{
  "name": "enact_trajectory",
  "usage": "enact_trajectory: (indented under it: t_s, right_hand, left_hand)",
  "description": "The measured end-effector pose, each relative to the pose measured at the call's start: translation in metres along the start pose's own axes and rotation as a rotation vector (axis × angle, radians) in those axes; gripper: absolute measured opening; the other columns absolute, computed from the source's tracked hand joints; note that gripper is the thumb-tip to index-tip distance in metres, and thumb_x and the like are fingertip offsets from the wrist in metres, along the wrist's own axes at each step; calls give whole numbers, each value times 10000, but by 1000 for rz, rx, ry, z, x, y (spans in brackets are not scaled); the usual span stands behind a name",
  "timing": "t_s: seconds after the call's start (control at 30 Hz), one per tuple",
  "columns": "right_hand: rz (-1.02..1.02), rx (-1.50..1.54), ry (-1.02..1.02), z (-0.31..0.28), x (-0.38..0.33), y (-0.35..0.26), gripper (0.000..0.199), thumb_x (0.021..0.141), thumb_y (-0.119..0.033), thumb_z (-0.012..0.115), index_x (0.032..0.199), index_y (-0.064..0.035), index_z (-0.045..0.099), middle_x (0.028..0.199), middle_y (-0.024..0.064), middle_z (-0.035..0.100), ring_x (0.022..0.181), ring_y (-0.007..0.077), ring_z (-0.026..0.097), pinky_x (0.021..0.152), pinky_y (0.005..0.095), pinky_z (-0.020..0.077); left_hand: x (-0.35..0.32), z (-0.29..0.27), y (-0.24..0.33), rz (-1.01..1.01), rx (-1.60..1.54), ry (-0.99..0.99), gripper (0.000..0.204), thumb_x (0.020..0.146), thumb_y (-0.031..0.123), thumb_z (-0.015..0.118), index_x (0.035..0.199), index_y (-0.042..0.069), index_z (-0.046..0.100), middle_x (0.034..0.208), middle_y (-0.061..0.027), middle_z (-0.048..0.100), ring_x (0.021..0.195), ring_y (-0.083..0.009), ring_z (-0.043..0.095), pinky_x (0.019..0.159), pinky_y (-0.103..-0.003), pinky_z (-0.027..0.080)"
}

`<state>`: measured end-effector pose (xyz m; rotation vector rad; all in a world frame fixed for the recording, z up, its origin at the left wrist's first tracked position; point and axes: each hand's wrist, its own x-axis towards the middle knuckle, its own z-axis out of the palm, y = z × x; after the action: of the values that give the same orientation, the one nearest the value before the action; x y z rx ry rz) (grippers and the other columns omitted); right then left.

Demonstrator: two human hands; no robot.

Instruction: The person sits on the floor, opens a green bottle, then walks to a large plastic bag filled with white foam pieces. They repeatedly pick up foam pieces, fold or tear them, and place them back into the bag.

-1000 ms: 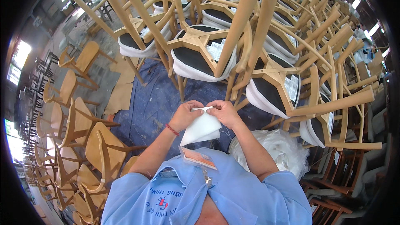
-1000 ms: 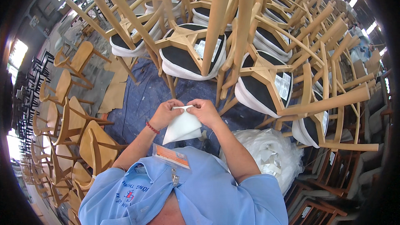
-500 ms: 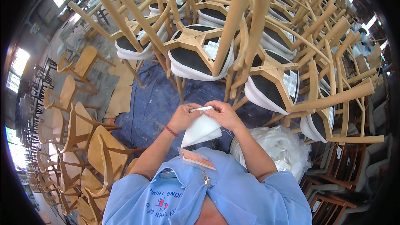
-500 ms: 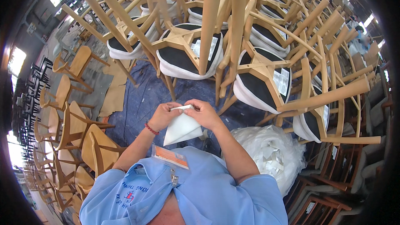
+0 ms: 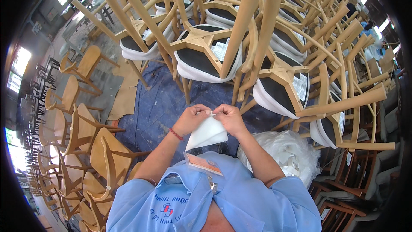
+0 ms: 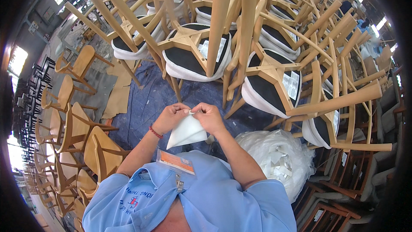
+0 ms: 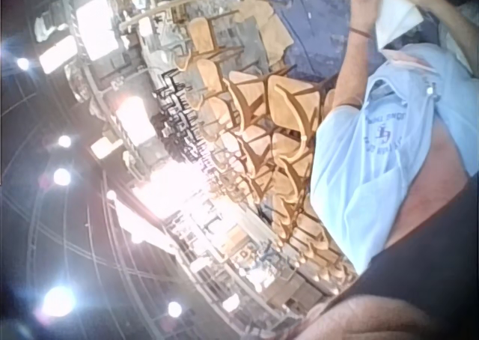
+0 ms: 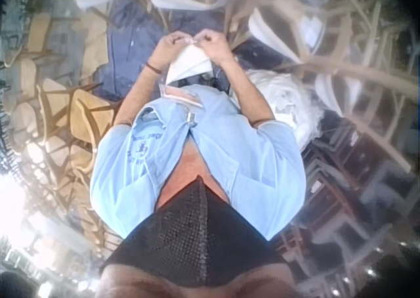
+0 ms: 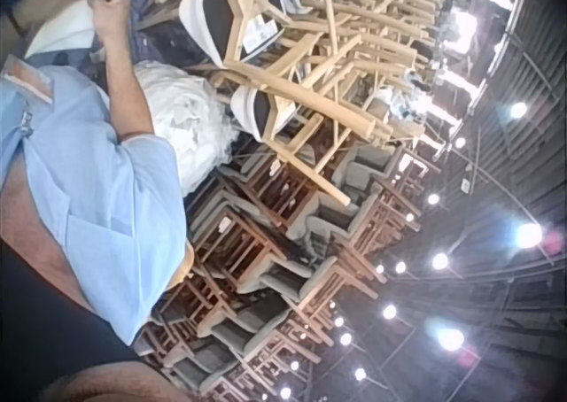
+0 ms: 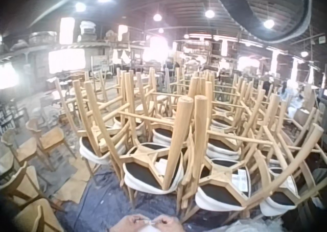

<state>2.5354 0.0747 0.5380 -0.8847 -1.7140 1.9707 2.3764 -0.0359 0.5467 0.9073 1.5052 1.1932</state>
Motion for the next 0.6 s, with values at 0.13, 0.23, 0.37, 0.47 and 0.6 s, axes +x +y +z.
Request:
enact_trajectory:
  t_s: [0.13,0.23,0.37,0.47,0.6]
  right_hand:
    - [-48,-221,-16,-1,-4,2,138,824,-21,652,930,-31,739,786,35,705,712,82,613,653,257,498]
    - [-8,-226,-55,-4,-5,1,172,813,-44,666,962,-39,749,804,34,713,733,85,623,672,261,506]
    - [46,-158,-132,-11,-6,0,214,832,-78,681,1033,-31,735,874,48,723,781,93,636,710,262,513]
    - [101,-62,-97,-10,-7,-2,264,862,-117,701,1104,-13,705,924,70,720,805,107,640,727,268,514]
    - [151,-102,-114,-13,-4,5,286,885,-158,714,1118,4,680,935,79,716,806,123,644,720,283,514]
  left_hand:
    - [3,-11,-3,-199,-70,-151,208,922,188,699,1042,19,684,911,0,678,773,-56,601,703,-222,501]
    - [4,-12,-6,-204,-47,-148,194,908,175,713,1027,26,681,894,6,675,768,-52,602,693,-223,500]
    - [1,-5,-14,-108,18,-64,165,885,145,724,993,31,674,891,-2,678,777,-60,610,696,-230,503]
    - [-3,2,-12,-78,16,-27,197,873,148,717,1010,13,675,907,-32,685,806,-92,623,728,-252,506]
    - [-4,4,-8,6,211,5,224,864,162,726,1025,13,678,929,-53,692,845,-111,637,762,-269,516]
